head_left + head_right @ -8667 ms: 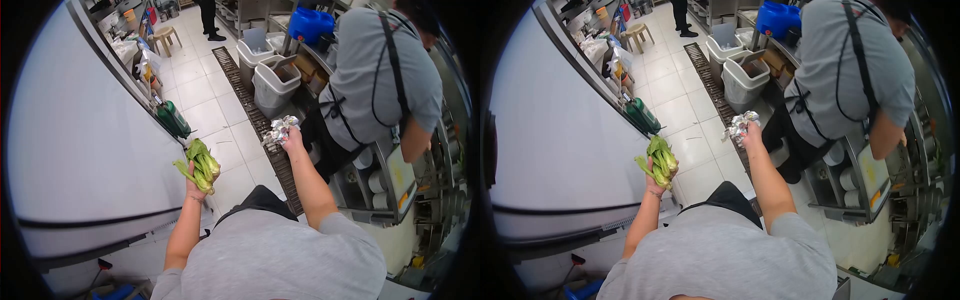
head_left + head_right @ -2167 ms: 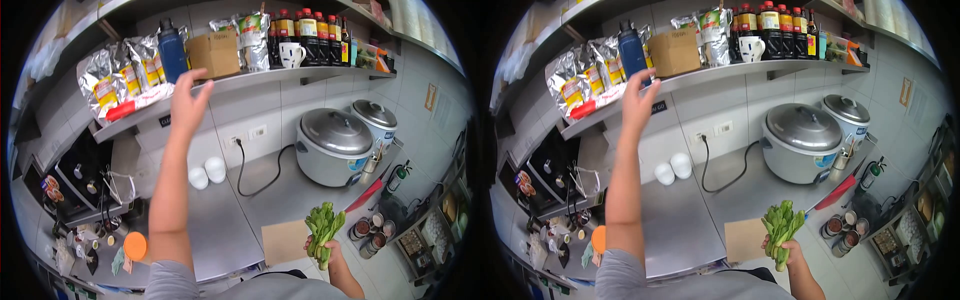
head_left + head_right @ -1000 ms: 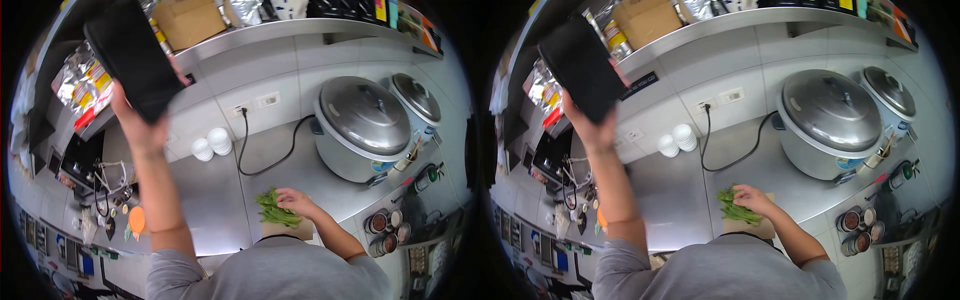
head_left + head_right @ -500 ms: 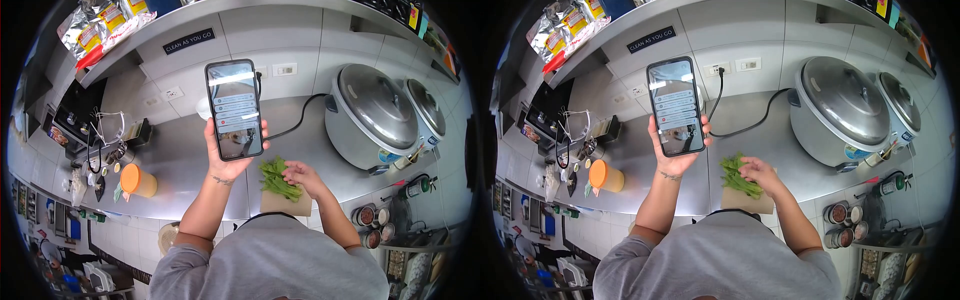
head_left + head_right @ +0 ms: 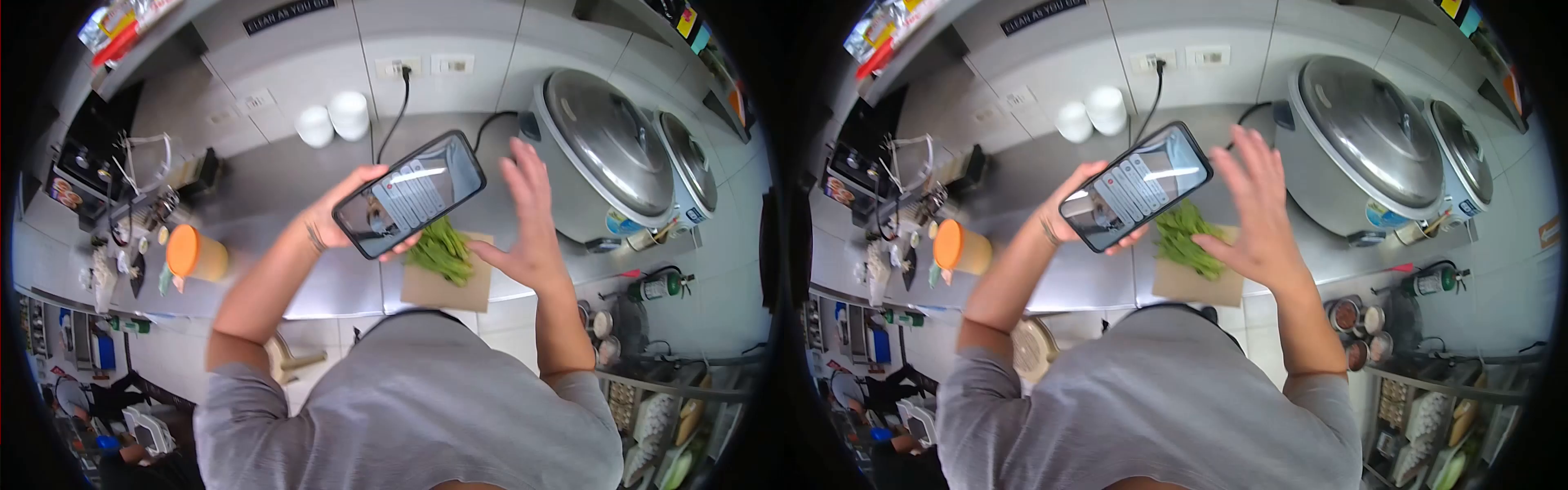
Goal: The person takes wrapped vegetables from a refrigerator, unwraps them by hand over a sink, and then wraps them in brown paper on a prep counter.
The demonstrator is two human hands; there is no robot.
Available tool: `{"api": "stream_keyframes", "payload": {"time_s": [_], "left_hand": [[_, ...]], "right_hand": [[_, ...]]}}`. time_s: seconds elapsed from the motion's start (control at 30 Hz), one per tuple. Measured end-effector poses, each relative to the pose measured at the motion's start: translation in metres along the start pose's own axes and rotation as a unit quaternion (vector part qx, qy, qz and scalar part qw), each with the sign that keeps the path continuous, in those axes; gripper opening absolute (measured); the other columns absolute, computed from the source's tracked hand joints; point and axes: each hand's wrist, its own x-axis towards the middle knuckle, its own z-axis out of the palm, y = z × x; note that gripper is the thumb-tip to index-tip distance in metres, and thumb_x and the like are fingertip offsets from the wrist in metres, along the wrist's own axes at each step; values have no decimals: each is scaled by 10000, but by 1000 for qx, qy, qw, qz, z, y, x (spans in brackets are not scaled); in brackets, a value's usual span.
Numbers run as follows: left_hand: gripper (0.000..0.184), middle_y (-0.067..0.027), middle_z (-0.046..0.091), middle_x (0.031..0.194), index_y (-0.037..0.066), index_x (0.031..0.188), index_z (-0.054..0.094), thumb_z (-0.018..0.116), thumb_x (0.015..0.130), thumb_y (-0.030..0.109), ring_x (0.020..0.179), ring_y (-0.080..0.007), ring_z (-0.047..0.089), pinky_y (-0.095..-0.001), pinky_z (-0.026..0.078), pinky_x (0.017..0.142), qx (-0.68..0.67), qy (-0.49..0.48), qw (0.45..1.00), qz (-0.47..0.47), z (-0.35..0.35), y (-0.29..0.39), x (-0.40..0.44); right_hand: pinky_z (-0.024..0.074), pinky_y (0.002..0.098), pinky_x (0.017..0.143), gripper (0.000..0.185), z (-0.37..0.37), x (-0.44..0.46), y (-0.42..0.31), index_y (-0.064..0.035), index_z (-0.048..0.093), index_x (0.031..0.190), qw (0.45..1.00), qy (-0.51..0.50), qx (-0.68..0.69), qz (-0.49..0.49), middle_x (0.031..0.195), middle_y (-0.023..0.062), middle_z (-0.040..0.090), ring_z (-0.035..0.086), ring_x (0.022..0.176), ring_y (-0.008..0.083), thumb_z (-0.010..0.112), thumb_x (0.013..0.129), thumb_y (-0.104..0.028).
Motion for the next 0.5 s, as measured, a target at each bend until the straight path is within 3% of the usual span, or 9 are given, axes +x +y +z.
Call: {"api": "stream_keyframes", "payload": {"time_s": [0.03,0.17,0.2,0.3,0.33,0.37,0.43,0.5], "left_hand": [[677,-240,603,1142,-27,1349,432,350,955,518,1016,-318,618,-411,541,813,-24,-27,998,-54,-9,-6,2],[584,-134,632,1149,16,1317,490,418,958,471,1036,-258,617,-389,516,881,23,293,945,-145,-25,-33,6],[650,-90,630,1169,45,1314,499,419,942,572,1069,-239,601,-385,492,918,167,199,965,47,-17,-45,-5],[779,-96,555,1287,44,1361,436,375,908,675,1166,-235,537,-374,446,980,85,240,953,-165,17,-11,12],[912,-122,432,1417,46,1436,333,278,867,757,1267,-251,449,-397,383,1049,98,241,950,-171,12,-1,9],[931,-141,385,1446,47,1452,296,244,862,766,1304,-265,403,-416,349,1072,147,260,954,-28,11,5,6],[970,-180,289,1506,48,1484,223,176,854,784,1377,-291,312,-454,281,1118,231,280,896,256,16,18,3],[1028,-227,172,1539,52,1502,149,108,819,820,1434,-340,168,-507,152,1160,25,95,897,430,66,23,11]], "right_hand": [[199,533,1132,998,0,4,-6,-132,348,1444,996,-42,-68,-41,1492,174,300,295,1378,357,835,573,-145],[200,554,1122,1006,39,-4,-6,-154,352,1438,979,-181,-79,-60,1376,152,399,365,1296,364,827,550,-153],[208,562,1117,995,46,-7,-1,-157,362,1432,979,-194,-53,-40,1326,141,428,393,1259,353,825,552,-142],[260,547,1076,970,58,-19,9,-168,383,1419,986,-166,-20,15,1179,124,470,449,1138,330,815,552,-122],[282,535,1058,963,61,-23,11,-172,390,1415,989,-143,-16,34,1130,120,477,463,1096,324,811,551,-117],[295,515,1033,955,65,-27,14,-173,396,1408,989,-127,-25,67,1123,123,479,466,1080,325,810,550,-118],[323,475,983,939,75,-36,18,-175,407,1396,986,-92,-44,132,1109,129,482,471,1049,328,808,548,-120],[338,445,961,922,86,-44,24,-160,415,1379,977,-66,-59,193,1125,127,485,470,1074,328,814,548,-127]]}}
